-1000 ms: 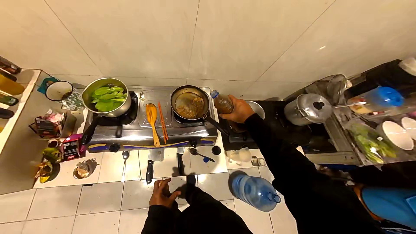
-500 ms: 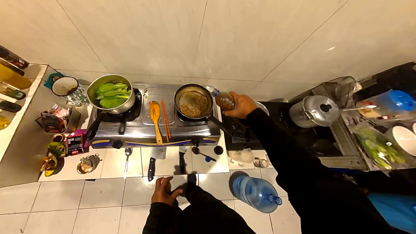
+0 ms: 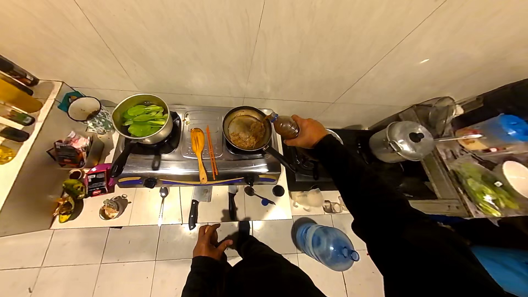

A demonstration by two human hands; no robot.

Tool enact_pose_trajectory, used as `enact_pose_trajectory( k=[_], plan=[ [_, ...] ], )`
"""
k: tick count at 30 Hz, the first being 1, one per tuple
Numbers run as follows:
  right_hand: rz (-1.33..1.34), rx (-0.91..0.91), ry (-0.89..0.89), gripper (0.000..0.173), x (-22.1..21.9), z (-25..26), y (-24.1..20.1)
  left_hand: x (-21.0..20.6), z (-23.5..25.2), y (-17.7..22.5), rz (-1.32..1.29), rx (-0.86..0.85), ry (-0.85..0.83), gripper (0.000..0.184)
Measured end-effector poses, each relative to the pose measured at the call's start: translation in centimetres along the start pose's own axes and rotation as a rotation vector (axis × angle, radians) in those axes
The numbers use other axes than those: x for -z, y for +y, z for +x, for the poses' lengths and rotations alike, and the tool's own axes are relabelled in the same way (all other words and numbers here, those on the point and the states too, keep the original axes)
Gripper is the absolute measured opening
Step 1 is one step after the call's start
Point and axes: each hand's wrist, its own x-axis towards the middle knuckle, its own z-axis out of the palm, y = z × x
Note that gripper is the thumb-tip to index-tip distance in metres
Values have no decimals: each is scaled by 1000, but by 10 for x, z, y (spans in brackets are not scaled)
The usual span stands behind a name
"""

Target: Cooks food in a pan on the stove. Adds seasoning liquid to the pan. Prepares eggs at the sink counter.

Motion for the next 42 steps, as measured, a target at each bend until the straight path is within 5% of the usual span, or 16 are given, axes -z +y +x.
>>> enact_pose_trajectory(
  k=[28,34,42],
  plan=[
    [14,14,52,81,8,0,1,-3,2,1,12,35,-55,68],
    [334,81,282,82,2,-21,16,-8,-2,1,6,-37,-19,69],
    [750,206,857,88,-31,-95,53,-31,-13,-5,-59,-240,-109,65]
  ],
)
